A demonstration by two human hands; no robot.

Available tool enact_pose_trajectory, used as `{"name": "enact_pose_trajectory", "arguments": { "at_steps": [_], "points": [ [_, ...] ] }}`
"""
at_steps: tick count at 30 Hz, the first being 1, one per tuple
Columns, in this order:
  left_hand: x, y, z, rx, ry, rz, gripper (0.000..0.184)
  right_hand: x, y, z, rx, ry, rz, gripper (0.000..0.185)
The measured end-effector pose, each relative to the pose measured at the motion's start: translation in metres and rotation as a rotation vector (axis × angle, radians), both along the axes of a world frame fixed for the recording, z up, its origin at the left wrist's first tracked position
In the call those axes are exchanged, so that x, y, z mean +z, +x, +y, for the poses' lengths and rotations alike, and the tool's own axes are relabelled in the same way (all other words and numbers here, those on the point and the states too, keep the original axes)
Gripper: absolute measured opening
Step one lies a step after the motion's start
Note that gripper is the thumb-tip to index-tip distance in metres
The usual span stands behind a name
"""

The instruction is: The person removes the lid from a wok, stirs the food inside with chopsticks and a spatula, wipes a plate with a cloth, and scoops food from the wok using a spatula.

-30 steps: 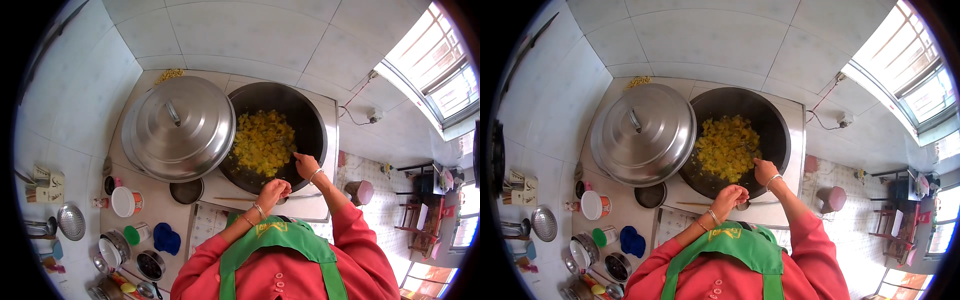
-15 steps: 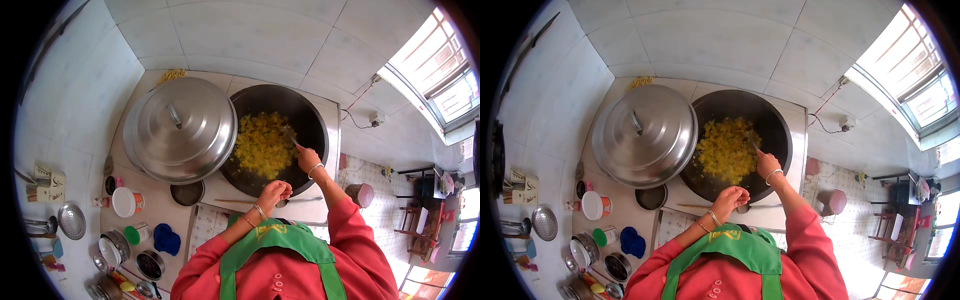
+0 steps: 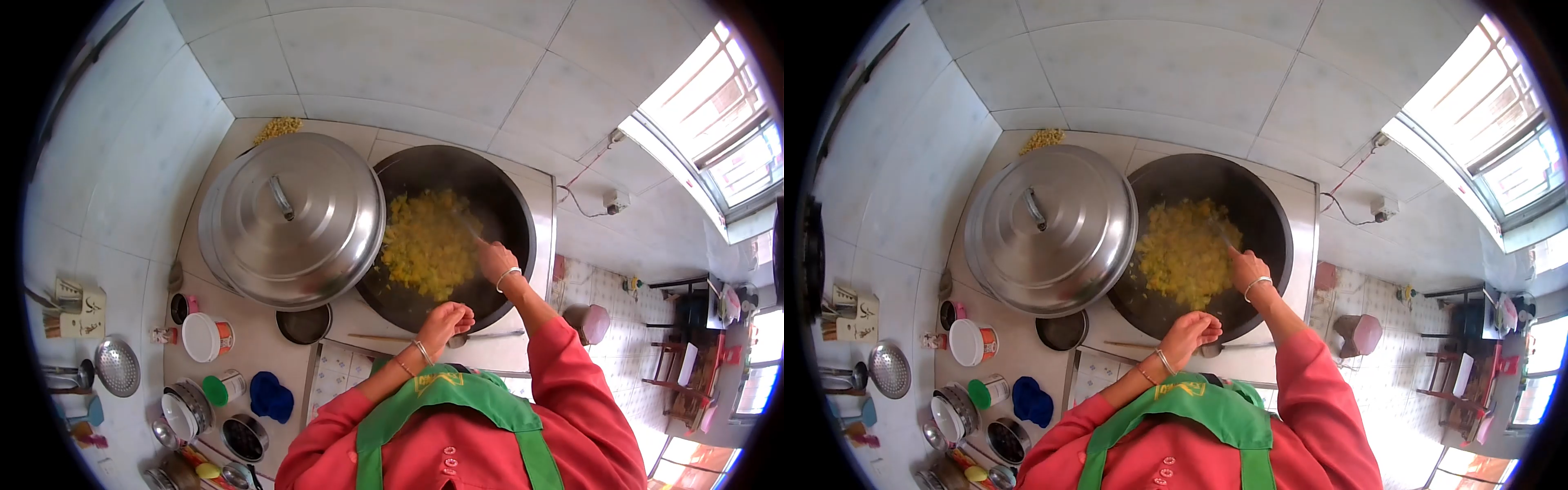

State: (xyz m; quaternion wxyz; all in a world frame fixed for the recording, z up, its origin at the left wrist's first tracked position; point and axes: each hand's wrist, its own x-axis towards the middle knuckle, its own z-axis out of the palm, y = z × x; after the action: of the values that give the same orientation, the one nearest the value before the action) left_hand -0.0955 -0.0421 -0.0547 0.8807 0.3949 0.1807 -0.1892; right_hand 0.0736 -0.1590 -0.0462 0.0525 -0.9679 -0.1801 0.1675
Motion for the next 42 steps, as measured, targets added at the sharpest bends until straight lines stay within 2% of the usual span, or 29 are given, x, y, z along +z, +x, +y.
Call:
{"name": "enact_pose_trajectory", "arguments": {
  "at_steps": [6,8,11,14,18,21,24,27,30,32,36,38,39,41,42],
  "points": [
    [0.003,0.000,0.011,0.053,-0.015,0.005,0.018,-0.002,0.001,-0.039,-0.035,-0.010,0.035,0.041],
    [0.002,0.001,0.011,0.056,-0.019,-0.001,0.018,0.006,0.008,-0.031,-0.066,0.045,0.053,0.040],
    [0.003,0.003,0.009,0.039,0.002,-0.002,0.019,0.001,0.020,-0.010,-0.137,0.313,-0.023,0.037],
    [0.002,0.004,0.015,0.046,-0.025,0.014,0.019,-0.021,0.034,0.012,-0.162,0.443,-0.044,0.037],
    [0.001,0.003,0.024,0.081,-0.015,-0.003,0.018,-0.044,0.035,0.025,-0.106,0.258,-0.012,0.035],
    [-0.002,-0.001,0.026,0.123,-0.031,-0.007,0.017,-0.021,0.028,0.026,0.025,0.312,0.010,0.033],
    [0.002,-0.003,0.027,0.149,-0.039,-0.012,0.017,-0.022,0.040,0.038,-0.115,0.408,0.088,0.032],
    [0.001,-0.005,0.030,0.152,-0.037,-0.008,0.017,-0.047,0.056,0.059,-0.111,0.559,-0.077,0.031],
    [0.002,-0.005,0.031,0.163,-0.042,-0.002,0.017,-0.066,0.060,0.079,-0.071,0.446,-0.076,0.028],
    [0.004,-0.006,0.032,0.173,-0.052,0.012,0.018,-0.071,0.043,0.087,0.231,0.312,-0.089,0.024],
    [0.006,-0.009,0.033,0.188,-0.025,0.006,0.018,-0.051,0.019,0.072,0.192,0.413,-0.008,0.026],
    [0.005,-0.012,0.030,0.189,-0.026,0.000,0.018,-0.029,0.019,0.054,0.230,0.458,0.172,0.028],
    [0.006,-0.012,0.029,0.176,-0.023,0.003,0.018,-0.019,0.018,0.054,0.226,0.456,0.172,0.028],
    [0.007,-0.012,0.022,0.153,-0.023,0.005,0.018,0.000,0.016,0.055,0.038,0.444,0.115,0.031],
    [0.007,-0.012,0.019,0.127,-0.032,-0.005,0.018,-0.004,0.017,0.056,0.032,0.445,0.113,0.031]
  ]
}}
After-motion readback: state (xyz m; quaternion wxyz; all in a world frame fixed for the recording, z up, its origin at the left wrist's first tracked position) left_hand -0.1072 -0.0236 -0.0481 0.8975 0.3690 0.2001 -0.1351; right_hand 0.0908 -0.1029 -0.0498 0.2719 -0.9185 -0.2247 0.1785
